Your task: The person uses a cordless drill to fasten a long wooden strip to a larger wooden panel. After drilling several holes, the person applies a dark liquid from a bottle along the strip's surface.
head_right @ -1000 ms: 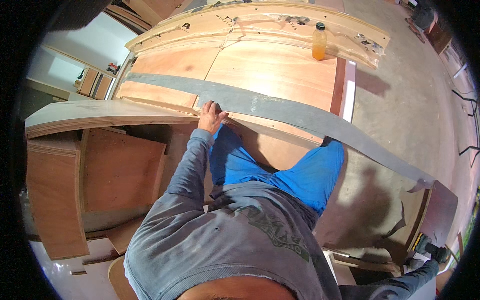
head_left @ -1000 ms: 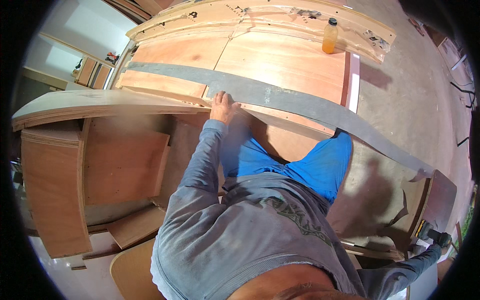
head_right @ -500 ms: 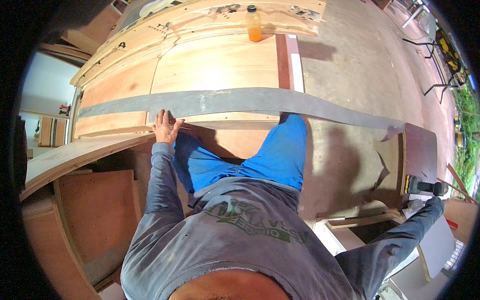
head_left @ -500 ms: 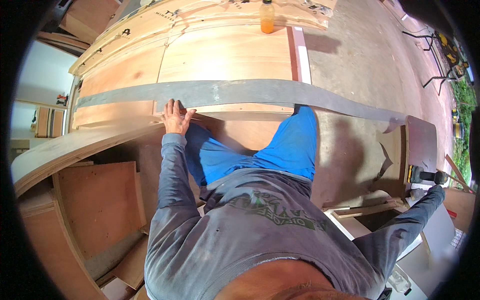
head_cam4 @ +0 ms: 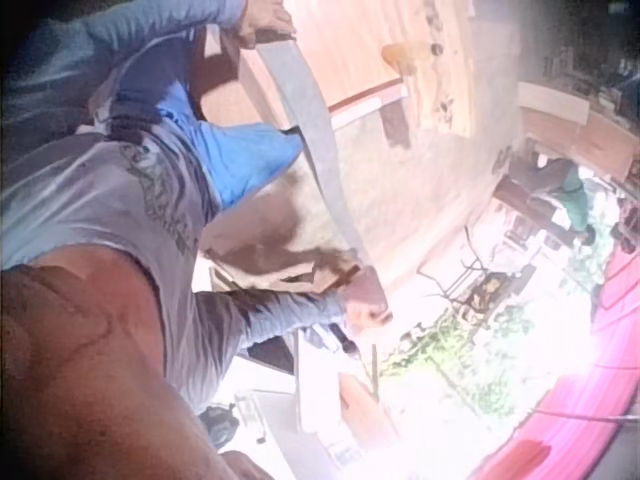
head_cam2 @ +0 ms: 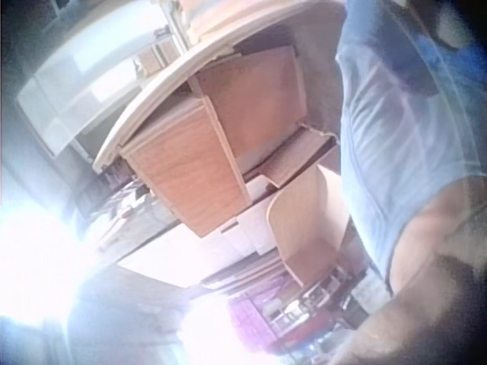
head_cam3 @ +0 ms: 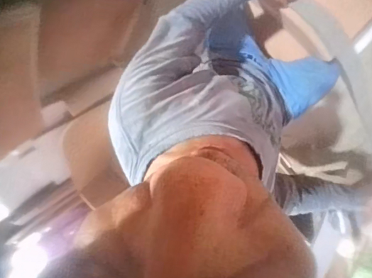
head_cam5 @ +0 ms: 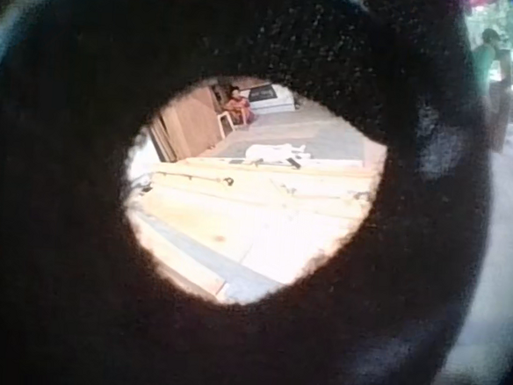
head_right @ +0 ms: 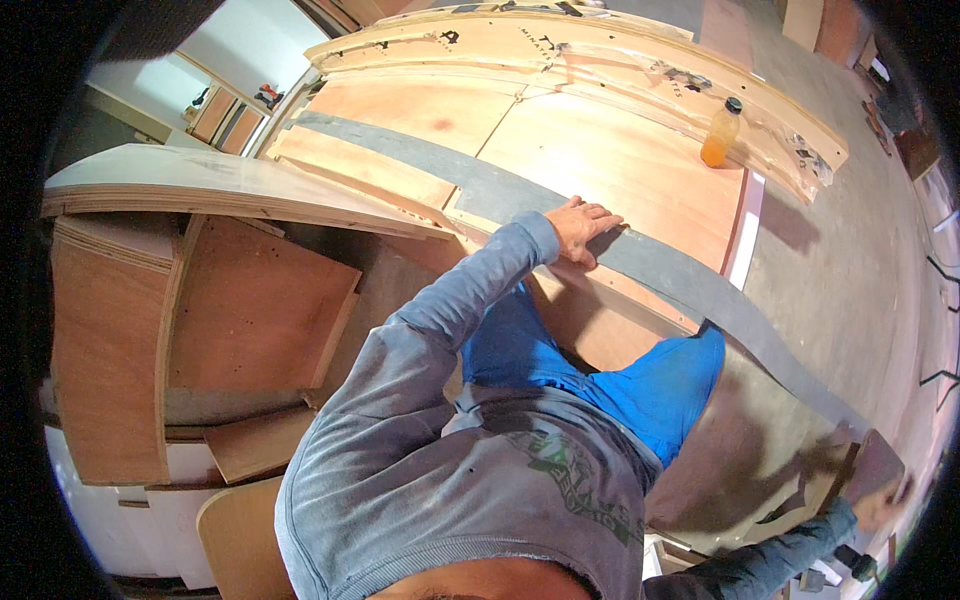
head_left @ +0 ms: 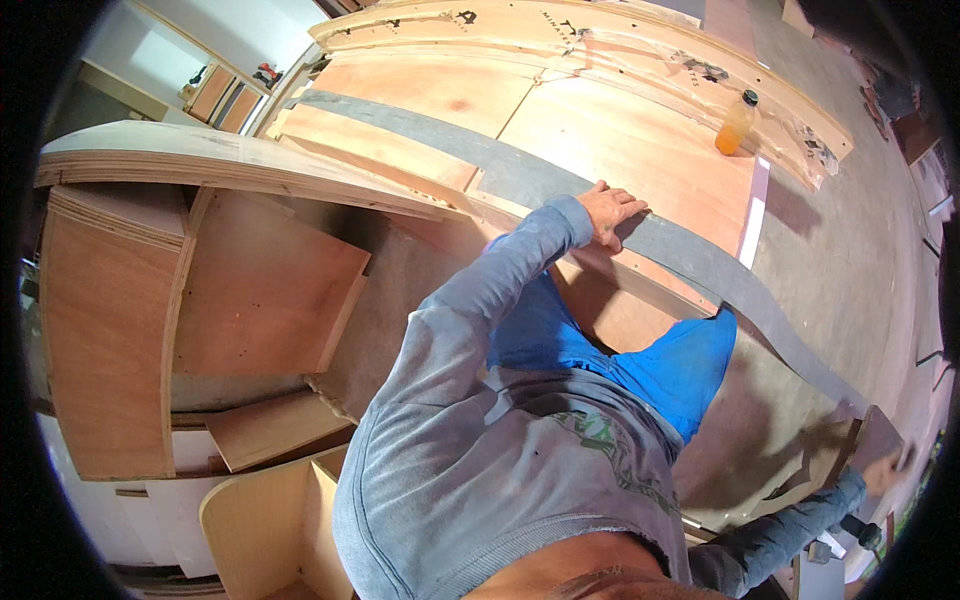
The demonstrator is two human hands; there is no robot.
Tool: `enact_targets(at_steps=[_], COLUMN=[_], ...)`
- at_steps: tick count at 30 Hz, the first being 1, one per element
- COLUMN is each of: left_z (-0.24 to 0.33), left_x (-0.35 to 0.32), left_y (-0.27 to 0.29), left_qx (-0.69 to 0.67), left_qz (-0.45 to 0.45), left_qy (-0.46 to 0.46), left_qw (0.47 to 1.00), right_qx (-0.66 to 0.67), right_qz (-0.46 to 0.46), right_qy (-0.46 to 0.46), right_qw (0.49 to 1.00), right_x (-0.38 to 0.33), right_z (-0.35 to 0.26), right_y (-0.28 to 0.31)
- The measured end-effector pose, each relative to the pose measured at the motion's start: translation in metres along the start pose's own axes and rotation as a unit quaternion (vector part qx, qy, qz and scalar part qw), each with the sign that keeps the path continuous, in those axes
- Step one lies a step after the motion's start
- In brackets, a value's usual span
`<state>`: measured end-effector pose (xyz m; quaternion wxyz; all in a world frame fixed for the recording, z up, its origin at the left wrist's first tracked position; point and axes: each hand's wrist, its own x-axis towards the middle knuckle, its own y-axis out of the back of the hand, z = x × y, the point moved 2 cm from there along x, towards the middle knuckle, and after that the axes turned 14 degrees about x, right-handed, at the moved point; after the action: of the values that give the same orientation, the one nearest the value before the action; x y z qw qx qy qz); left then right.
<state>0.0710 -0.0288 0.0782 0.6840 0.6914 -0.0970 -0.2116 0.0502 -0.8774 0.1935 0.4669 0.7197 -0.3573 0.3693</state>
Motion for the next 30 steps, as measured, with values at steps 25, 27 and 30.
enact_targets(at_steps=[25,27,30], left_z=[-0.195,-0.117,-0.042], left_x=[-0.113,-0.053,-0.012], left_y=[0.019,0.015,0.024], left_qx=[0.203,0.114,0.052], left_qz=[0.064,-0.005,-0.059], left_qy=[0.184,0.126,0.035], left_qw=[0.96,0.985,0.996], right_qx=[0.303,0.322,0.263], right_qz=[-0.5,-0.482,-0.497], right_qy=[-0.07,-0.027,-0.072], right_qw=[0.808,0.814,0.823], right_x=[-0.209,-0.214,-0.209], right_z=[-0.294,-0.282,-0.272], right_y=[-0.194,-0.195,-0.195])
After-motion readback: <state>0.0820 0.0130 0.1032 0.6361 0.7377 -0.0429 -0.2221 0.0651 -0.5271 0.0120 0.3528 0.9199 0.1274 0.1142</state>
